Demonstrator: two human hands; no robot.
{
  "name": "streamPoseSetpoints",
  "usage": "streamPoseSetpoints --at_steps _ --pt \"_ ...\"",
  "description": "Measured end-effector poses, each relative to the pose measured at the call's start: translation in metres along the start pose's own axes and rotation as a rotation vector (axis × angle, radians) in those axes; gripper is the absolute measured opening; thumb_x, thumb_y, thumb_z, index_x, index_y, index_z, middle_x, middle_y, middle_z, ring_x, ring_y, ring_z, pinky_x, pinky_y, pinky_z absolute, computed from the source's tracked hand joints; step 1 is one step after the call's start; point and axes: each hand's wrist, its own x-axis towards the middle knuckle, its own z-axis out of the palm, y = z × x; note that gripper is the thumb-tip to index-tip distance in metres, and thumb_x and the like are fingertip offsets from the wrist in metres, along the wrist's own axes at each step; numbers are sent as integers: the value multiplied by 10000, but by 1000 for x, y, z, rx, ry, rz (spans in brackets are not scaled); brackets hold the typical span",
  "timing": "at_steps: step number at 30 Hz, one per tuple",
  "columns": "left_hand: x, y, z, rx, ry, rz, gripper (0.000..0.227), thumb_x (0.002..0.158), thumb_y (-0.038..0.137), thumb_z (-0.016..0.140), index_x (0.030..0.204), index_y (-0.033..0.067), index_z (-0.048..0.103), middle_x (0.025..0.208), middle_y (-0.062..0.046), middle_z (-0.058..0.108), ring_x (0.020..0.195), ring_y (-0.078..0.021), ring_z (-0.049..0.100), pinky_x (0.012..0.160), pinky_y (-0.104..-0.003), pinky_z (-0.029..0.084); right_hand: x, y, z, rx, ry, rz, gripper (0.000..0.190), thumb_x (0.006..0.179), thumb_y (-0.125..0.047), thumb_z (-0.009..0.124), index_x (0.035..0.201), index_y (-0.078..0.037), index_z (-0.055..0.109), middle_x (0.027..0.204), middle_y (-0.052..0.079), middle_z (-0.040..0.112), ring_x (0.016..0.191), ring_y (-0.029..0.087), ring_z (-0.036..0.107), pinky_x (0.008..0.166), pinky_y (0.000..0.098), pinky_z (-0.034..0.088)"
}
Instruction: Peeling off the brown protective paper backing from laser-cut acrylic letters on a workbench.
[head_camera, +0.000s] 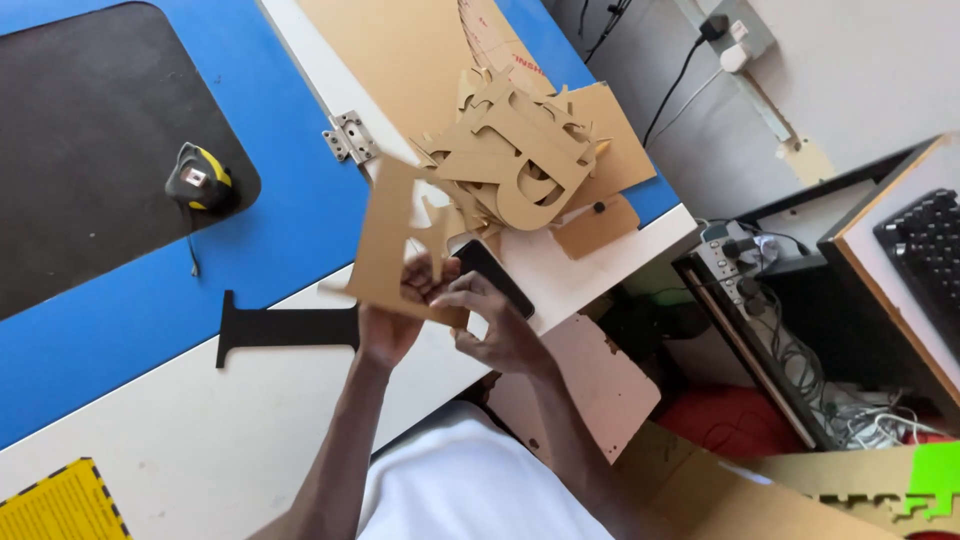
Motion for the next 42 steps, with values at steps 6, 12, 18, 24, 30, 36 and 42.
streamPoseSetpoints --at_steps 6,12,18,24,30,36,42 --pt "-27 26 -11 -332 -70 -46 727 1147 441 655 1748 93 439 1202 -57 744 1328 -288 722 1106 -438 572 -18 -7 73 -226 159 -199 350 1054 -39 727 1388 -122 792 1462 93 711 1501 349 622 1397 623 229" --pt "-55 68 2 781 539 340 721 940 411 998 1488 56 693 1173 -75 771 1121 -181 748 1046 -392 547 -31 -45 114 591 265 -3 733 1034 -261 830 1659 -41 516 1647 136 589 1506 322 604 1340 638 425" --pt "-85 99 -30 950 306 268 558 1053 251 881 1530 38 683 1332 -183 788 1316 -356 776 1235 -517 533 -39 34 132 620 608 241 505 1007 -171 890 1376 95 669 1184 195 738 974 365 849 848 568 758" --pt "-116 170 -17 1291 179 466 276 1125 101 755 1382 4 783 1437 -239 728 1373 -465 706 1191 -573 550 -61 27 128 889 800 384 353 955 -72 910 1196 1 662 1044 190 803 908 391 855 860 547 764" --pt "-93 123 -68 410 111 72 530 1192 370 593 1627 65 590 1533 -147 725 1420 -263 687 1259 -514 523 -81 80 137 1252 600 391 273 1031 -79 829 1259 -140 693 1020 81 873 950 318 871 831 485 757" --pt "-83 85 -32 -189 -195 93 715 1195 549 521 1809 236 332 1834 -176 423 1642 -376 491 1342 -560 439 -75 65 176 1169 335 572 284 1060 -74 787 1289 13 643 997 249 832 835 377 863 724 514 757" --pt "-84 78 -53 56 -155 165 747 1149 446 646 1791 178 376 1373 -78 721 1152 -244 771 1062 -425 653 -39 -19 142 217 497 513 344 1026 -147 863 1351 -58 797 1235 207 798 1158 302 786 974 469 683"
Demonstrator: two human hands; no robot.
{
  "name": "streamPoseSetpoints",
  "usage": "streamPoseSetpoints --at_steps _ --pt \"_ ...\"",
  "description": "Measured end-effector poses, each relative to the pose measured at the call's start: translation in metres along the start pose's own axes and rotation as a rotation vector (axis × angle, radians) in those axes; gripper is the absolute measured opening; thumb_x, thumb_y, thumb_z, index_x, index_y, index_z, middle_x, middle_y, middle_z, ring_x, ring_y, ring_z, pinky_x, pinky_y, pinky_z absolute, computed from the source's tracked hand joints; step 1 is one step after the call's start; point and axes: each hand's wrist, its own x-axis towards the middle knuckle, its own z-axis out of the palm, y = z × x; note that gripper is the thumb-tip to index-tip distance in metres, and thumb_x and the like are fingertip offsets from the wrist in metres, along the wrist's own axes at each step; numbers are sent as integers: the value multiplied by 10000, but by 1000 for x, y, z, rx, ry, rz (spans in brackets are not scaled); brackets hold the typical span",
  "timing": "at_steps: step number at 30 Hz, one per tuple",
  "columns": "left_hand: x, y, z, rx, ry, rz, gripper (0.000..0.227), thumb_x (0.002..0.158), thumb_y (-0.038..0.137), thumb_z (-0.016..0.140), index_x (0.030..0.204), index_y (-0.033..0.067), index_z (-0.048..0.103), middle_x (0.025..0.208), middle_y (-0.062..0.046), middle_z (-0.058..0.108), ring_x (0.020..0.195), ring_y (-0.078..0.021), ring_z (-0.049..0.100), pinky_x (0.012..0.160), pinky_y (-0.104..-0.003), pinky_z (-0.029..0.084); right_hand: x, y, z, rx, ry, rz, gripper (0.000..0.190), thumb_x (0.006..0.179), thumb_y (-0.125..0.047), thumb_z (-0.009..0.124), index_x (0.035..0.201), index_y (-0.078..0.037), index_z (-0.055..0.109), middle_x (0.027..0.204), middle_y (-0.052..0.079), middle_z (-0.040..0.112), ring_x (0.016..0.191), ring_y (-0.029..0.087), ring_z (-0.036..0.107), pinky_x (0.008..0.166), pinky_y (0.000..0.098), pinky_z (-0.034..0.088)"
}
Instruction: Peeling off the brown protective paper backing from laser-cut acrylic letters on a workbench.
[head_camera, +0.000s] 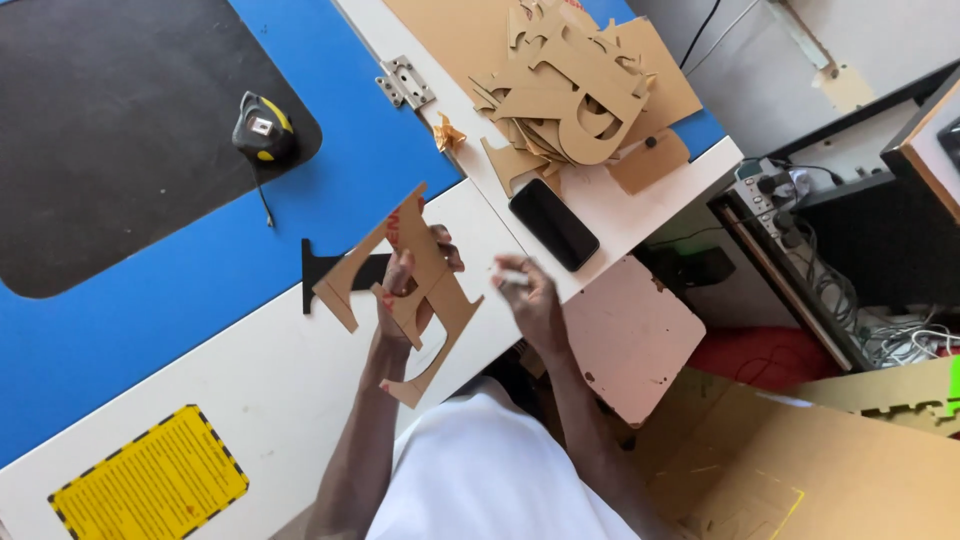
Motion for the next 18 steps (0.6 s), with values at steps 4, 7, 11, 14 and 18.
streamPoseSetpoints --at_steps 4,7,11,14,18 --pt "3 -17 -13 94 -230 -10 1099 1004 286 832 1851 88 161 1185 -146 691 1012 -277 800 926 -413 660 6 -88 10 -37 84 -360 174 1071 -137 833 1234 -89 865 1152 71 832 1174 201 815 1011 313 666" --pt "-10 -11 10 234 -253 -59 1244 853 236 975 1820 5 228 1019 -222 639 881 -342 736 857 -427 616 10 -117 17 -67 110 -565 173 1021 -33 874 1193 -49 863 1122 105 831 1144 230 832 1012 333 694" --pt "-16 -6 33 268 -286 -40 1165 830 227 979 1774 -23 343 1005 -187 570 833 -298 612 795 -406 546 14 -123 19 -126 141 -854 117 992 59 857 1081 -16 853 956 100 825 942 242 834 881 367 712" --pt "-20 7 58 279 -306 -52 1106 885 240 930 1774 -47 337 1023 -144 544 873 -241 565 834 -362 524 12 -119 17 -103 147 -954 105 981 81 858 1066 27 828 954 124 824 921 277 831 878 400 712" --pt "-18 9 66 364 -372 -25 1041 963 308 897 1772 -46 345 1031 -98 560 918 -194 573 856 -327 522 5 -121 11 -45 161 -997 109 977 128 833 1069 77 803 944 161 825 905 312 838 873 439 716"
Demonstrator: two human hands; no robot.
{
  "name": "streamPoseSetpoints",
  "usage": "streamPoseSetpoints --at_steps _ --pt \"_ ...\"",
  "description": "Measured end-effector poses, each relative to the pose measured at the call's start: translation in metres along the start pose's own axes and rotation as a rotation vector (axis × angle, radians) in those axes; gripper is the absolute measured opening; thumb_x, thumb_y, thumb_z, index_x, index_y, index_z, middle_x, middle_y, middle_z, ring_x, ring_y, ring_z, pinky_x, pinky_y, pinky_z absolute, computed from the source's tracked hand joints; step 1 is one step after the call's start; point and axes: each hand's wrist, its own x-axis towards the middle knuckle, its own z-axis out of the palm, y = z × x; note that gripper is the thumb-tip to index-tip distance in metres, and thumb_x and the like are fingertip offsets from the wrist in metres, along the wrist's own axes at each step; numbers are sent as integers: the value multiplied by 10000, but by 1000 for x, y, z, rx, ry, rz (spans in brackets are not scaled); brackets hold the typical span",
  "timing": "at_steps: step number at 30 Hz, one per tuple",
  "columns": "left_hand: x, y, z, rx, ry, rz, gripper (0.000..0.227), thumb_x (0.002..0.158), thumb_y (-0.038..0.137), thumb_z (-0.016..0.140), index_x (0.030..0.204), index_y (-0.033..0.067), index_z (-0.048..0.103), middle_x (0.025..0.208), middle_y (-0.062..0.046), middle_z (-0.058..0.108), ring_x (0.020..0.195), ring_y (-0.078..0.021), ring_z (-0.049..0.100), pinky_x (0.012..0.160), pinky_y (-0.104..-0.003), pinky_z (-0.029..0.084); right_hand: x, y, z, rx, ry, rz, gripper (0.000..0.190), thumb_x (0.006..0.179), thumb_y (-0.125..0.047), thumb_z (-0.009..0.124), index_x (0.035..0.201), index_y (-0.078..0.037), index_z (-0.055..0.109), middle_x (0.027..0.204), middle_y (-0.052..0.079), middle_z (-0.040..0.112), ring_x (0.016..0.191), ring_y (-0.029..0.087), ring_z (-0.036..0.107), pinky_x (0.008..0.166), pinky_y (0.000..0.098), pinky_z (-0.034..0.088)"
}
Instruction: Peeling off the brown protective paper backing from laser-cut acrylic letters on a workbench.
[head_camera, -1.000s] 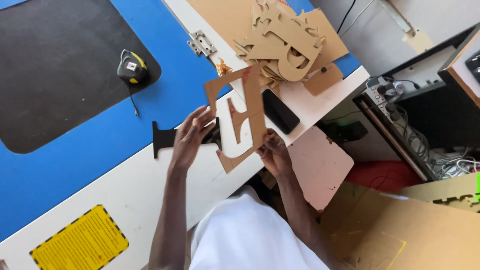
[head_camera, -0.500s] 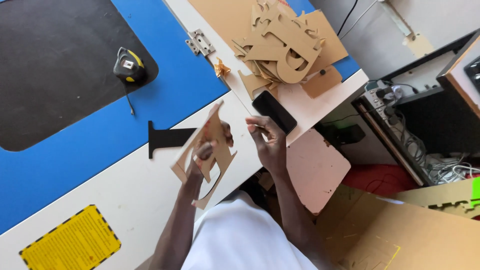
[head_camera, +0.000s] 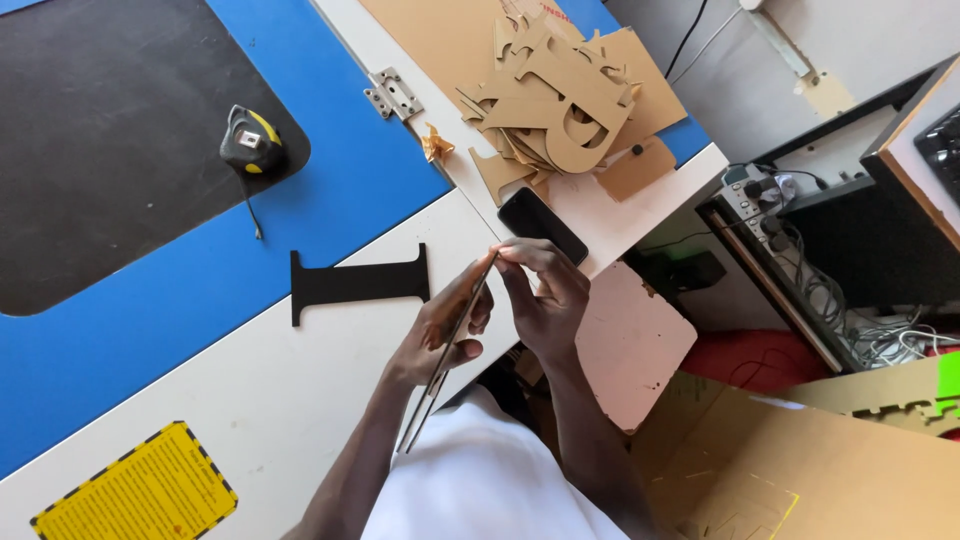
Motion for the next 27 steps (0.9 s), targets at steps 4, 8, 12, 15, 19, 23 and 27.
streamPoseSetpoints --at_steps 4,8,12,15,19,23,27 --pt "15 20 13 70 -23 16 1041 992 381 881 1785 -22 342 1037 -88 567 927 -182 549 849 -335 504 -10 -3 -8 122 25 83 90 1013 149 775 1098 118 780 1014 217 832 992 323 854 883 431 713" --pt "23 39 24 87 -50 37 1002 1016 354 862 1788 -17 340 1029 -88 582 922 -174 556 849 -324 495 -16 -1 -11 112 47 85 90 1011 168 760 1093 136 777 1026 239 834 1005 336 860 879 439 718" --pt "28 37 26 97 -64 72 980 1019 317 861 1789 -7 349 1026 -84 601 920 -158 562 852 -331 504 -22 1 -11 119 84 80 84 1034 157 738 1111 143 767 1039 242 828 1011 333 854 877 438 718" --pt "27 35 27 122 -68 104 967 1018 338 854 1780 -6 368 1003 -100 613 892 -172 577 839 -359 502 -26 3 -10 102 125 99 81 1039 151 735 1116 141 758 1031 250 813 992 316 842 850 436 716" --pt "27 32 27 134 -67 119 957 1018 328 849 1772 -22 375 991 -91 620 880 -167 576 841 -352 505 -25 4 -12 71 117 81 58 1033 150 745 1089 144 760 1018 257 810 971 317 837 841 431 708" --pt "30 33 28 148 -64 134 938 1023 353 839 1770 0 395 1006 -97 634 908 -172 595 846 -361 505 -23 1 -10 73 125 70 69 1036 150 739 1101 146 761 1014 259 807 963 326 836 838 433 707" --pt "31 31 30 142 -61 138 937 1026 349 832 1772 -5 389 1016 -109 637 912 -192 604 842 -375 514 -25 1 -9 68 148 71 72 1035 153 735 1103 152 759 1026 264 808 983 342 838 844 431 707"
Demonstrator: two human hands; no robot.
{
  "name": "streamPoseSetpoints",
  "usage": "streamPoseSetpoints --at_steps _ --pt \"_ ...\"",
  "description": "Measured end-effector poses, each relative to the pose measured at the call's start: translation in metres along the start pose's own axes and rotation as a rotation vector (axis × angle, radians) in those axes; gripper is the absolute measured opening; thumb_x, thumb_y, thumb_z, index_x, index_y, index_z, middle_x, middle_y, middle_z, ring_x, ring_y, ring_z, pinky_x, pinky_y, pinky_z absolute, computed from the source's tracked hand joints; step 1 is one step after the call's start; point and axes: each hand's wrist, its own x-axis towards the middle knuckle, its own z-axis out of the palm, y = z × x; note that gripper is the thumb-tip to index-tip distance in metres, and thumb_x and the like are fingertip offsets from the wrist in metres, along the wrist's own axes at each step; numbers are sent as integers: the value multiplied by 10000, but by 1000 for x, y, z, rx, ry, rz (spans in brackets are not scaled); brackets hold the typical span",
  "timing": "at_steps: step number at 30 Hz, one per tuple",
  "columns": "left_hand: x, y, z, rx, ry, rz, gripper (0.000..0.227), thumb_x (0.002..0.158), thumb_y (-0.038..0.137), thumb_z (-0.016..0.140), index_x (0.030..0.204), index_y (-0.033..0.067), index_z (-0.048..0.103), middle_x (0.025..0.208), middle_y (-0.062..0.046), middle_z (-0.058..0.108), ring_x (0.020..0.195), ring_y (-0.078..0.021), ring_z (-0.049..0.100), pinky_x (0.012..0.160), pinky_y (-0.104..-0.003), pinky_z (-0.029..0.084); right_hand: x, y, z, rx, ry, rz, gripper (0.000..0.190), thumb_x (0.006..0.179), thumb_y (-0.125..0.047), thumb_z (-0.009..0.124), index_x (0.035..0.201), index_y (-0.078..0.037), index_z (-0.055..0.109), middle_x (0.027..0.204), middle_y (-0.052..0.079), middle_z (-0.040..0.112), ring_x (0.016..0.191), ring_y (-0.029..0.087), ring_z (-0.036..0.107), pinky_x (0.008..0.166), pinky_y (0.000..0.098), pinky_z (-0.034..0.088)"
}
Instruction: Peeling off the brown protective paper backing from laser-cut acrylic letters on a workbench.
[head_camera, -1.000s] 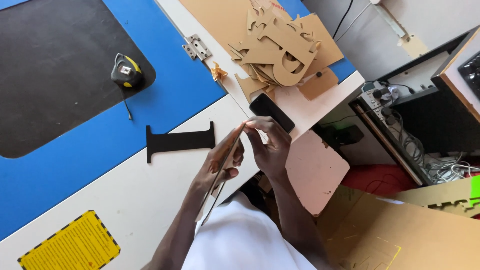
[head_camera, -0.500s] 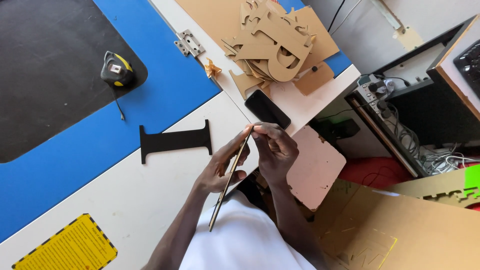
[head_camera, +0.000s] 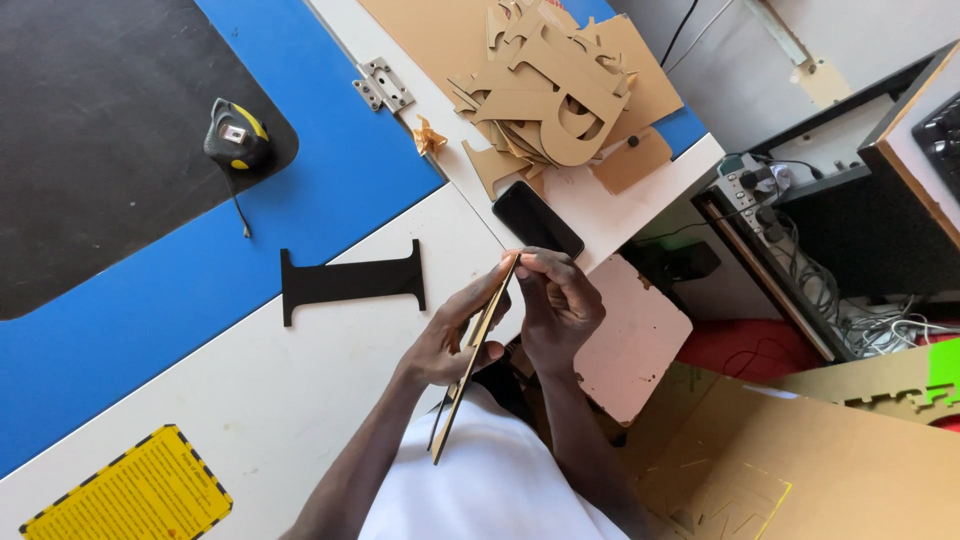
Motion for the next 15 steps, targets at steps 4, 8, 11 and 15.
streamPoseSetpoints --at_steps 4,8,11,15 --pt "0 -1 0 -8 0 -10 934 1030 354 828 1772 -5 389 1027 -107 636 919 -189 603 842 -369 514 3 -2 -1 5 -5 14 66 1028 156 742 1092 157 759 1016 272 806 986 355 840 842 440 713" --pt "1 -2 -1 -18 3 -19 926 1040 366 821 1772 -5 390 1051 -101 632 936 -180 600 840 -355 513 7 -3 -1 -11 -34 18 56 1010 165 763 1064 152 765 999 264 807 982 360 836 841 443 709" --pt "0 -2 -2 -25 6 -28 922 1046 373 815 1772 -5 390 1067 -97 629 947 -175 598 839 -346 512 8 -6 0 -26 -49 19 44 1010 172 760 1048 151 751 988 272 798 971 371 831 838 443 705" --pt "-2 -1 -3 -32 14 -36 915 1056 385 808 1771 -5 391 1090 -91 626 963 -166 595 837 -333 511 5 0 0 -46 -50 1 22 1040 148 739 1041 134 722 1004 273 792 976 376 835 837 420 698"
